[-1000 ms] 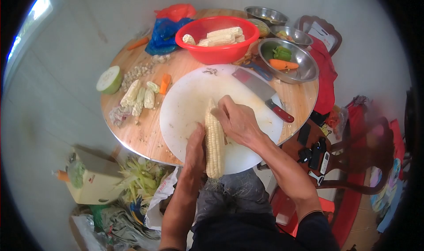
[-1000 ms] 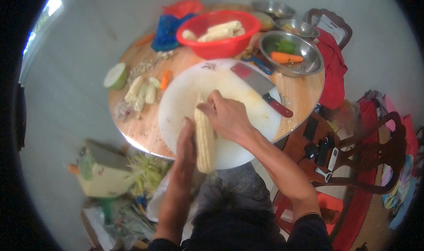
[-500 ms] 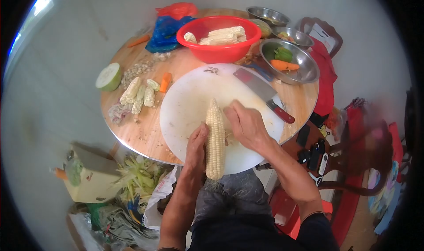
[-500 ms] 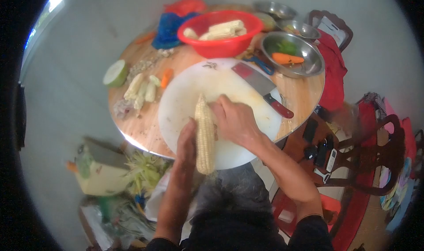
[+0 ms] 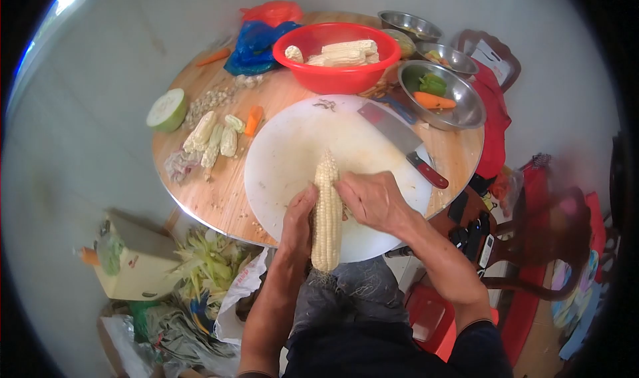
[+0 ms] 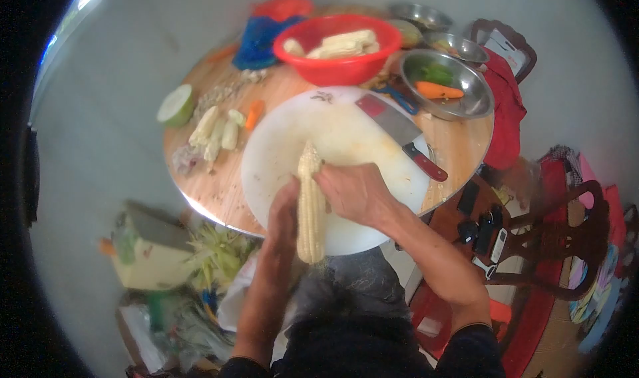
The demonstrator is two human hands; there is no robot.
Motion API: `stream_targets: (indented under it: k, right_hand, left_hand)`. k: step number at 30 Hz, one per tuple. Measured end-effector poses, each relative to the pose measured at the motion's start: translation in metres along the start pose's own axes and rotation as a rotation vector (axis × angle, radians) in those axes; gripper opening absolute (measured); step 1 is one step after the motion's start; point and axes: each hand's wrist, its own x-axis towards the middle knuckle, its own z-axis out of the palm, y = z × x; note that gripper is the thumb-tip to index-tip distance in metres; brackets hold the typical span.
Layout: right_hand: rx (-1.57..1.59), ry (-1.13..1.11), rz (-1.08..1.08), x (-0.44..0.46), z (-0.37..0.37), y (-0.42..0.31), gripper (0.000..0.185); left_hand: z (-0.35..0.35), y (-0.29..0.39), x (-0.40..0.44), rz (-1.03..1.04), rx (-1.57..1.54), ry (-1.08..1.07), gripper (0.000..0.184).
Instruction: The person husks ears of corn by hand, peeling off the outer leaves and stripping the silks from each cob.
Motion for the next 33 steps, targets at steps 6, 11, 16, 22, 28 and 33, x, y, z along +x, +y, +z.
stream_targets:
  k: [6,11,16,22,28,33]
  right_hand:
    - [0.172,0.137,0.205,-0.012,-0.004,-0.007,0.018]
    - [0.036,0.211,0.043,-0.017,0.02,-0.016,0.023]
    - [0.096,0.191,0.132,-0.033,0.026,-0.008,0.024]
    - [0.288,0.106,0.384,-0.04,0.018,-0.011,0.022]
    - [0.241,0.161,0.215,-0.03,0.031,-0.023,0.024]
    - [0.325,0.145,0.029,-0.046,0.02,-0.017,0.02]
  left_hand:
    - [-0.002,-0.004,0.002,-0.012,0.0,0.049,0.051]
    - [0.008,-0.002,0.0,0.027,-0.082,0.132,0.049]
    - [-0.006,-0.007,0.005,0.02,-0.056,0.09,0.049]
    - [-0.003,-0.006,0.003,0.003,-0.11,0.059,0.048]
    - [-0.006,-0.011,0.007,0.052,-0.136,0.065,0.047]
    - [0.0,-0.002,0.003,0.053,-0.155,0.054,0.046]
